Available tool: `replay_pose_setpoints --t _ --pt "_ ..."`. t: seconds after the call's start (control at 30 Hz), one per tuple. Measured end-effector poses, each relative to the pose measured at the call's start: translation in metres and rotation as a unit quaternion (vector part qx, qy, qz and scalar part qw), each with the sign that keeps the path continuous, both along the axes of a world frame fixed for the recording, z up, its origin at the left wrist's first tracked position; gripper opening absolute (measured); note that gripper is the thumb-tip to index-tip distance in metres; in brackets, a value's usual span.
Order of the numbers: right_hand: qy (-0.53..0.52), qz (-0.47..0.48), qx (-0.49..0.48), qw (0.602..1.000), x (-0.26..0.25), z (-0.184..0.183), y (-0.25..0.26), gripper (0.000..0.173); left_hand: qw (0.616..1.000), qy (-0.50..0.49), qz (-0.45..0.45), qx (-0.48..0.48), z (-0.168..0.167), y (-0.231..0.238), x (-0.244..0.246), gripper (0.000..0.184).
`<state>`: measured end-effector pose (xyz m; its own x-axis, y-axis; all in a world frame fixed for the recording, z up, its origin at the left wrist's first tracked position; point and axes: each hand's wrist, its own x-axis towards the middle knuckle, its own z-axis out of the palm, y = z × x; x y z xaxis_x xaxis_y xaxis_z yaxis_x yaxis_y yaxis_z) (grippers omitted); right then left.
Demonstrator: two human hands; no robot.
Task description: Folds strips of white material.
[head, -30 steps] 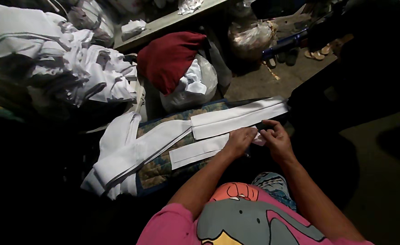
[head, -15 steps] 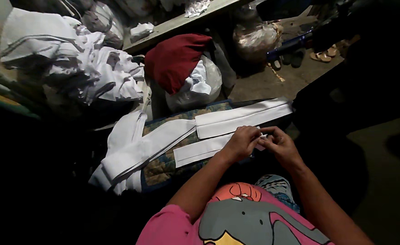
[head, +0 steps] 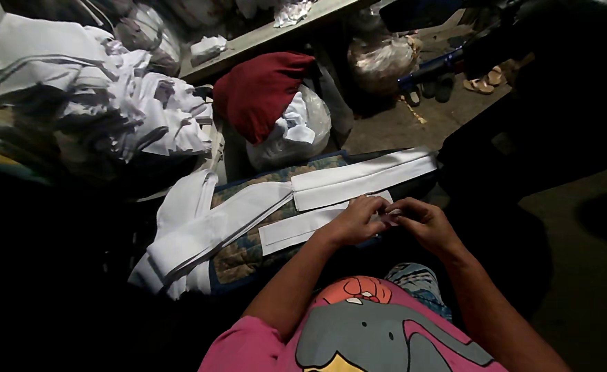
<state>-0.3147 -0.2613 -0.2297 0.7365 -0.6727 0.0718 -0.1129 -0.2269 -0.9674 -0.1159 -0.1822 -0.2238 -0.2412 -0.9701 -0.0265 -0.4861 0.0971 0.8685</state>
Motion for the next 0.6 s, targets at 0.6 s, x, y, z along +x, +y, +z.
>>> replay_pose_setpoints --t 0.6 --pt "0.021 -0.030 -0.134 0.990 0.006 0.005 0.000 0.024 0.994 0.040 0.096 0.033 0.018 0.006 0.005 0.028"
